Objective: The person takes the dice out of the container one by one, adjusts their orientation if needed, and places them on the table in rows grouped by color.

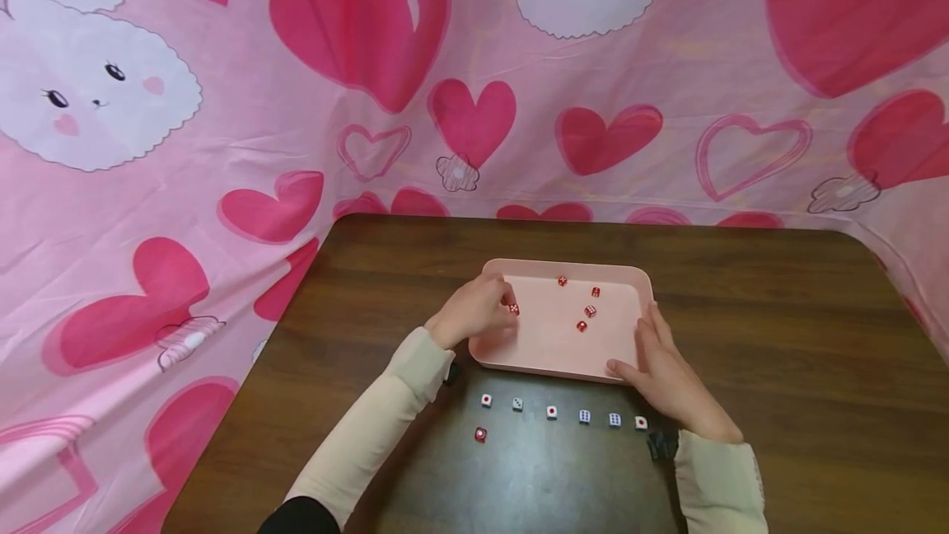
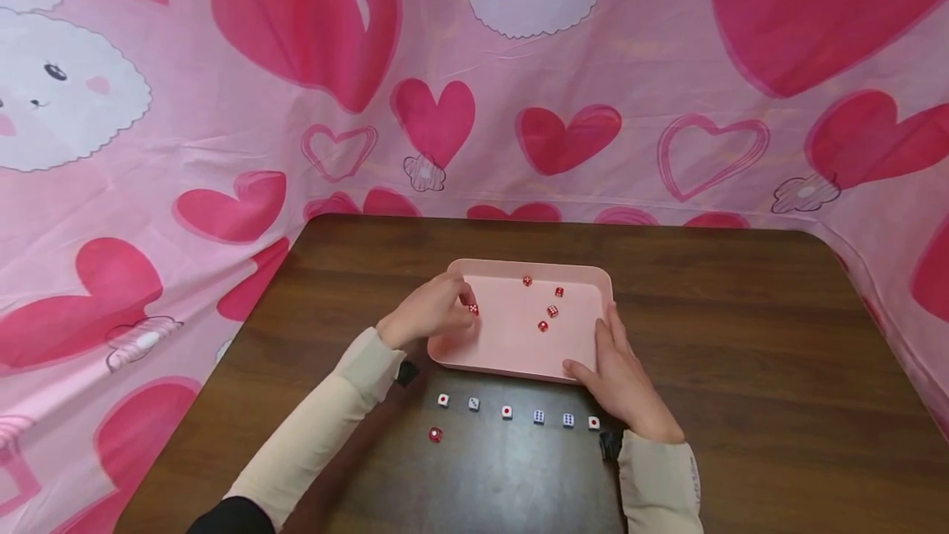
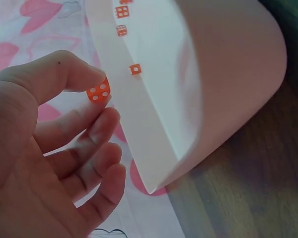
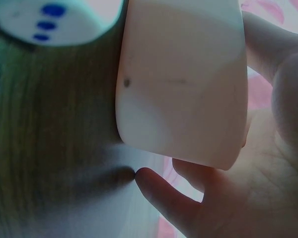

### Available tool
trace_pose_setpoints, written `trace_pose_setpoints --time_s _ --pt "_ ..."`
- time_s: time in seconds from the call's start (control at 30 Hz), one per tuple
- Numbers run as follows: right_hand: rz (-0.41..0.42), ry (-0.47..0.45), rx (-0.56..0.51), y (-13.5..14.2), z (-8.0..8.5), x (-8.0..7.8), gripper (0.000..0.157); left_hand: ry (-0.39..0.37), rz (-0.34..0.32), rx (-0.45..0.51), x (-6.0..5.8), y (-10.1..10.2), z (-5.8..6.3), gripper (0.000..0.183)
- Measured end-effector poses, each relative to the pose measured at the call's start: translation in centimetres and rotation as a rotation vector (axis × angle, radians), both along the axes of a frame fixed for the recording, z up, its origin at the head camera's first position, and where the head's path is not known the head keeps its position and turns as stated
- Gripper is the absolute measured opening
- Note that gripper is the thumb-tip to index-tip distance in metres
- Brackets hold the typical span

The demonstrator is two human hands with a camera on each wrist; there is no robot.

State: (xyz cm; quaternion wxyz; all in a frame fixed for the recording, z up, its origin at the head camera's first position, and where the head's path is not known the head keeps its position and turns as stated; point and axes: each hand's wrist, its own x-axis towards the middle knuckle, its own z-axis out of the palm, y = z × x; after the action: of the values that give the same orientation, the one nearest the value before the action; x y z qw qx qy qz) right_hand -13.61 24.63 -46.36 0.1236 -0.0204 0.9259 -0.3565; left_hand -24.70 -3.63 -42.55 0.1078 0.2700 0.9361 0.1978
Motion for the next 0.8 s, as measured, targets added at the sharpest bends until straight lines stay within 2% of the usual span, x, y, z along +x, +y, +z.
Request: trace_pose_setpoints --time_s 0.3,0.5,0.7,0.8 --pt "0.004 0.002 0.009 -0.1 -0.1 -0.1 0.104 0.074 -0.023 -0.009 1.2 -0.5 0.5 0.014" --pt "0.006 0.008 0.005 -0.2 -0.2 -0.1 0.104 0.071 -0.046 -0.009 2.0 -1.0 0.9 0.014" --pt "0.018 0.071 0.015 -0.1 -0.3 0.0 0.098 0.11 -0.074 -0.018 2.5 -1.5 1.1 0.013" --pt "0.023 0.074 0.015 -0.1 -0.4 -0.1 0.098 0.118 -0.078 -0.026 2.7 -1.7 1.2 0.013"
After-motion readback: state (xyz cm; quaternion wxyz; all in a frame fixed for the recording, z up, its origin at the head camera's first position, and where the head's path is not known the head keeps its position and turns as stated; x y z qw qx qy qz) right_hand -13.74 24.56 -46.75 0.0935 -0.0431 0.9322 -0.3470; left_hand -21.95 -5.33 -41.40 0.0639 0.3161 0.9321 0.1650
